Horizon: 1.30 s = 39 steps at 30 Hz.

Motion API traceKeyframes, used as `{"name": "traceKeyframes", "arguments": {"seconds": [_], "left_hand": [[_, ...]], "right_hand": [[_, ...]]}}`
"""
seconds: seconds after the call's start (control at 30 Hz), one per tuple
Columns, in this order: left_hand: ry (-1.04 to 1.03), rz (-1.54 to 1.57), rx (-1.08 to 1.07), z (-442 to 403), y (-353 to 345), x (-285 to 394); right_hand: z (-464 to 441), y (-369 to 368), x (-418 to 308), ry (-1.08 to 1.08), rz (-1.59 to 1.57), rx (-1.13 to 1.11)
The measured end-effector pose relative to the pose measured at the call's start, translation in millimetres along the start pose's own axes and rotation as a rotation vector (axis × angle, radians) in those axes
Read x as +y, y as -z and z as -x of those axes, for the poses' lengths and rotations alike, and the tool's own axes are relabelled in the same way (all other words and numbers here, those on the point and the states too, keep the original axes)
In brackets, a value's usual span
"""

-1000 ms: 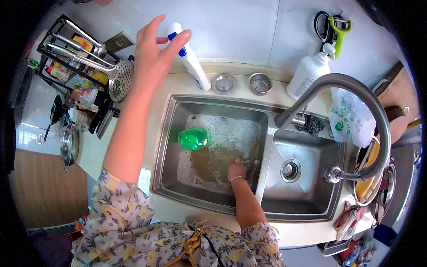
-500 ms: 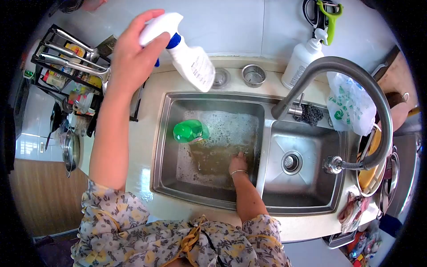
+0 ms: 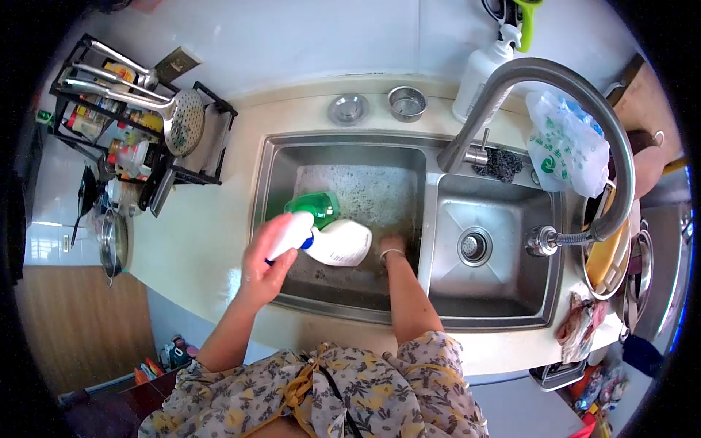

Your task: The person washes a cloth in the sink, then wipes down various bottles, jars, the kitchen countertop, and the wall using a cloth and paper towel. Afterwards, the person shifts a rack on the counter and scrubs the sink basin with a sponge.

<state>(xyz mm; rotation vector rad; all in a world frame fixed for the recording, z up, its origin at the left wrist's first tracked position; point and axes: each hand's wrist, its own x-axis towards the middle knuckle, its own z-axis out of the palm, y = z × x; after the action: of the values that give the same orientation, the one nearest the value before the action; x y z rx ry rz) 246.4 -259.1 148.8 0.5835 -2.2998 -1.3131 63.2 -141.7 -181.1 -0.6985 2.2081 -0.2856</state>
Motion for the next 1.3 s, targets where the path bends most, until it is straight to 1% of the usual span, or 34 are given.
{"name": "traceKeyframes", "arguments": {"seconds": [0.07, 0.13, 0.2, 0.27, 0.33, 0.37, 0.4, 0.47, 0.5, 0.53, 0.57, 0.6, 0.63, 0.67, 0.73, 0.77, 0.8, 0.83, 0.87, 0.9, 0.93, 0.97, 1.0, 1.03, 1.07, 1.1, 1.13, 1.17, 1.2, 1.23, 1.27, 1.3], "left_hand": [[0.010, 0.002, 0.061, 18, -14, -25], [0.040, 0.042, 0.091, 29, -23, -45], [0.086, 0.021, 0.127, 35, -30, -55], [0.090, 0.003, 0.149, 38, -34, -66], [0.135, -0.091, 0.144, 40, -36, -73], [0.153, -0.104, 0.180, 41, -39, -74], [0.156, -0.100, 0.173, 42, -41, -77], [0.139, -0.187, 0.230, 45, -48, -84], [0.054, -0.332, 0.262, 47, -51, -91], [0.047, -0.321, 0.255, 48, -52, -90], [0.230, -0.149, 0.238, 50, -53, -88], [0.408, 0.024, 0.214, 51, -54, -87], [0.305, -0.019, 0.243, 57, -58, -100], [0.294, -0.009, 0.230, 60, -59, -104], [0.232, -0.192, 0.187, 66, -59, -108], [0.239, -0.224, 0.195, 65, -59, -104], [0.239, -0.226, 0.197, 61, -58, -96], [0.224, -0.207, 0.176, 56, -56, -85], [0.212, -0.188, 0.155, 52, -55, -77], [0.161, -0.207, 0.149, 49, -55, -73], [0.166, -0.212, 0.156, 45, -55, -71], [0.097, -0.240, 0.024, 43, -54, -69], [0.033, -0.268, -0.110, 42, -51, -64], [-0.005, -0.317, -0.196, 39, -47, -50], [-0.092, -0.274, -0.273, 37, -44, -48], [-0.119, -0.308, -0.385, 36, -36, -44], [-0.146, -0.337, -0.498, 36, -30, -42], [-0.131, -0.334, -0.490, 38, -27, -45], [-0.181, -0.359, -0.567, 40, -25, -48], [-0.235, -0.382, -0.645, 43, -23, -51], [-0.225, -0.375, -0.642, 46, -23, -54], [-0.285, -0.372, -0.622, 48, -24, -59]], "right_hand": [[5, 1, -3, 0.054, -0.189, 0.027], [30, 11, -37, -0.261, -1.438, -0.001], [75, 36, -74, 0.000, -1.046, 0.129], [116, 46, -103, 0.120, -1.039, 0.047], [140, 25, -115, 0.417, -0.965, 0.172], [158, 34, -126, 0.526, -0.860, 0.250], [176, 48, -137, 0.630, -0.754, 0.330], [177, 47, -142, 0.613, -0.797, 0.308], [167, 44, -141, 0.561, -0.755, 0.337], [156, 38, -138, 0.511, -0.712, 0.368], [137, 21, -128, 0.468, -0.623, 0.445], [126, 21, -124, 0.462, -0.618, 0.466], [117, 24, -122, 0.327, -0.576, 0.417], [107, 21, -116, 0.191, -0.537, 0.365], [77, 3, -93, 0.138, -0.536, 0.348], [63, -6, -78, 0.147, -0.448, 0.358], [52, -12, -66, 0.161, -0.360, 0.366], [43, -11, -55, 0.072, -0.212, 0.286], [44, -6, -51, 0.076, -0.212, 0.280], [47, -2, -48, 0.023, -0.105, 0.326], [47, 3, -44, -0.026, 0.005, 0.372], [40, -2, -33, -0.015, 0.007, 0.361], [35, -8, -24, 0.082, 0.221, 0.365], [31, -10, -17, 0.139, 0.328, 0.356], [29, -9, -12, 0.198, 0.435, 0.353], [22, -5, -8, 0.254, 0.322, 0.155], [21, 4, -4, 0.231, 0.156, 0.019], [28, 16, -6, 0.127, -0.156, -0.077], [38, 25, -9, 0.055, -0.460, -0.113], [56, 37, -18, 0.102, -0.627, -0.130], [79, 48, -30, 0.180, -0.734, -0.159], [101, 59, -44, 0.316, -0.748, -0.194]]}}
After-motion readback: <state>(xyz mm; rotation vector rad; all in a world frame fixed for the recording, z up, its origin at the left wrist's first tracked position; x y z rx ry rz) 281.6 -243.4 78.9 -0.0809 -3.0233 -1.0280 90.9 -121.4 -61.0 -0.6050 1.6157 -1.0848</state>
